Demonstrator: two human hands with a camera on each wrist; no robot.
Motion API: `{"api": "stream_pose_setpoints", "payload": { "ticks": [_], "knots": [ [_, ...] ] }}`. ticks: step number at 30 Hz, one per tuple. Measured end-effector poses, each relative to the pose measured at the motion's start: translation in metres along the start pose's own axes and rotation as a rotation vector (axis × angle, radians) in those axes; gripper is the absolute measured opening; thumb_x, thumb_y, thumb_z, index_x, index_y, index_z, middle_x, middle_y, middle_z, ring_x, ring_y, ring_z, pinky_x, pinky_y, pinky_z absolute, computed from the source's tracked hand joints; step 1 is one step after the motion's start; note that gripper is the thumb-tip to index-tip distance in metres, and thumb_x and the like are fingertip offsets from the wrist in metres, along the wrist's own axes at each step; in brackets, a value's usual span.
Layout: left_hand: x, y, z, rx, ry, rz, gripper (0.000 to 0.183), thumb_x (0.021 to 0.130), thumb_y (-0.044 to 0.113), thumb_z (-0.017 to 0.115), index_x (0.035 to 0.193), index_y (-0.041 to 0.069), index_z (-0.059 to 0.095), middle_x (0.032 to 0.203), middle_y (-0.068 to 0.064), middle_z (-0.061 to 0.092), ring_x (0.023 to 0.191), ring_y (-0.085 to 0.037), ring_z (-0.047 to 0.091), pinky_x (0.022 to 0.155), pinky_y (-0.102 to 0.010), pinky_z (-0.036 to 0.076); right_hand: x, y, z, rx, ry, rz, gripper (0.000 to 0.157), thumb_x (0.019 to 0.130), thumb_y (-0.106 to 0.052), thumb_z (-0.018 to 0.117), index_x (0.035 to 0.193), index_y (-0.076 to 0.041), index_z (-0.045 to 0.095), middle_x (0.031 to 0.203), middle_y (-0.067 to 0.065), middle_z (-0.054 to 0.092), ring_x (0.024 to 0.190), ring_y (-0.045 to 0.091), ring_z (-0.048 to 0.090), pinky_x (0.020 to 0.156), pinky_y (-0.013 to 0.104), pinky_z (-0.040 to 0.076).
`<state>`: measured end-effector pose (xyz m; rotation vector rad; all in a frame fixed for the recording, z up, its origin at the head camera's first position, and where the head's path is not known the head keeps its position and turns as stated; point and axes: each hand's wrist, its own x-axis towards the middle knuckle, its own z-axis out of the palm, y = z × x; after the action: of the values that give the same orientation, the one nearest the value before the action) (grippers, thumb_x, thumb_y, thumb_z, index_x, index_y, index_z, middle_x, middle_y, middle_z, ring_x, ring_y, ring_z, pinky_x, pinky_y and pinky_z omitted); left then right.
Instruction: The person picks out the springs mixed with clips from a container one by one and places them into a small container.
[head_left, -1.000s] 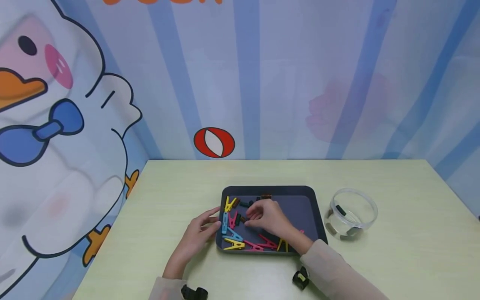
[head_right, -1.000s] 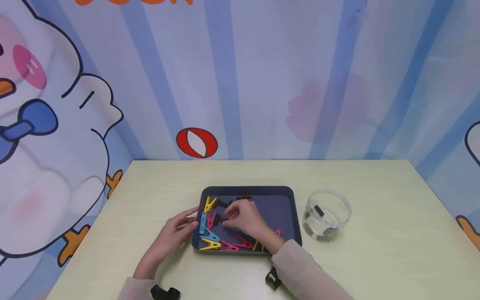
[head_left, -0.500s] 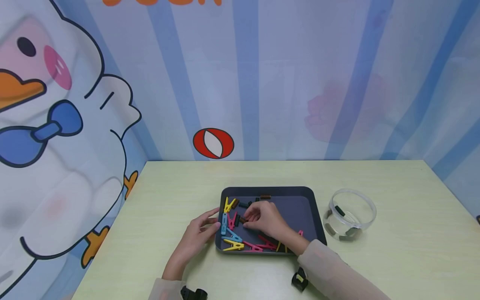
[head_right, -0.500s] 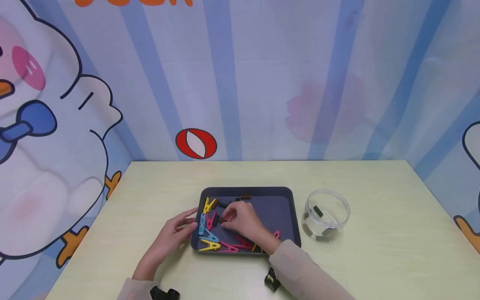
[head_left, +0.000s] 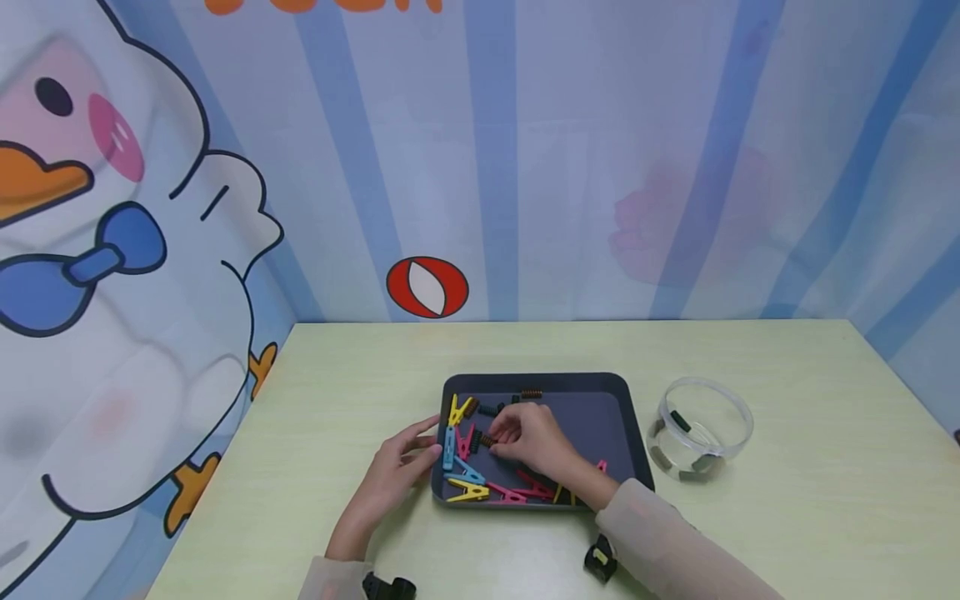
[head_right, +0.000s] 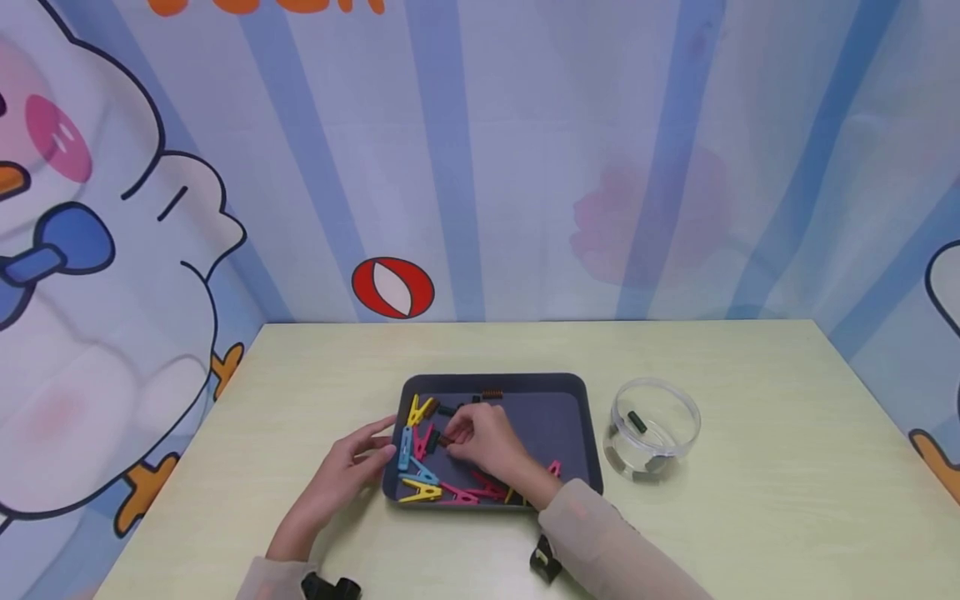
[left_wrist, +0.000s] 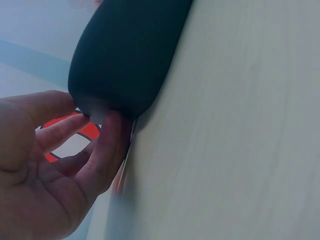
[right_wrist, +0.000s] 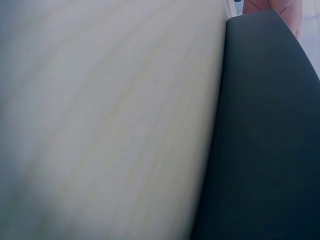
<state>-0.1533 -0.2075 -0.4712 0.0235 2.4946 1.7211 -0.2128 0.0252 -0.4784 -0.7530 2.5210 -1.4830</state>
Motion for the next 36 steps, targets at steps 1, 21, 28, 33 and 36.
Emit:
{"api": "stream_pose_setpoints", "payload": {
  "ticks": [1, 21, 28, 33, 36],
  "knots": [
    [0.0000, 0.0000, -0.0001, 0.002, -0.001, 0.001, 0.047, 0.101, 0.016, 0.061, 0.146, 0.011, 0.051, 0.129, -0.018, 0.060, 0.114, -0.032, 0.061, 0.086, -0.041, 0.057, 0.0000, 0.0002, 0.0000, -0.003, 0.002, -0.002, 0.014, 0.080, 0.005, 0.079, 0.091, -0.002, 0.072, 0.082, 0.003, 0.069, 0.071, 0.012, 0.064, 0.063, 0.023, 0.055],
    [0.0001, -0.0002, 0.0001, -0.029, 0.012, -0.008, 0.046, 0.100, 0.013, 0.061, 0.145, 0.012, 0.053, 0.127, -0.016, 0.062, 0.109, -0.029, 0.063, 0.083, -0.040, 0.058, 0.0012, -0.0006, -0.0011, -0.046, 0.027, 0.023, 0.016, 0.079, 0.006, 0.079, 0.088, -0.004, 0.072, 0.079, 0.000, 0.067, 0.070, 0.011, 0.062, 0.062, 0.023, 0.054],
    [0.0000, 0.0001, 0.0001, -0.021, 0.018, -0.014, 0.047, 0.099, 0.013, 0.062, 0.145, 0.012, 0.052, 0.127, -0.015, 0.063, 0.109, -0.029, 0.063, 0.083, -0.041, 0.058, 0.0014, -0.0001, -0.0022, -0.024, 0.030, 0.033, 0.016, 0.079, 0.006, 0.080, 0.089, -0.004, 0.072, 0.080, -0.001, 0.066, 0.071, 0.012, 0.062, 0.063, 0.023, 0.054],
    [0.0005, 0.0002, 0.0001, -0.025, 0.015, -0.022, 0.047, 0.099, 0.013, 0.062, 0.145, 0.012, 0.052, 0.127, -0.016, 0.062, 0.109, -0.029, 0.063, 0.083, -0.041, 0.058, 0.0011, 0.0005, -0.0027, -0.015, 0.032, 0.029, 0.017, 0.078, 0.006, 0.080, 0.088, -0.005, 0.072, 0.079, -0.001, 0.066, 0.070, 0.012, 0.062, 0.062, 0.024, 0.054],
    [0.0005, 0.0003, 0.0001, -0.035, 0.010, -0.016, 0.047, 0.100, 0.013, 0.062, 0.145, 0.011, 0.052, 0.127, -0.017, 0.062, 0.109, -0.030, 0.063, 0.083, -0.041, 0.058, 0.0010, 0.0001, -0.0034, -0.002, 0.035, 0.032, 0.017, 0.078, 0.006, 0.080, 0.088, -0.004, 0.072, 0.078, -0.001, 0.066, 0.070, 0.013, 0.062, 0.062, 0.025, 0.054]
  ]
}}
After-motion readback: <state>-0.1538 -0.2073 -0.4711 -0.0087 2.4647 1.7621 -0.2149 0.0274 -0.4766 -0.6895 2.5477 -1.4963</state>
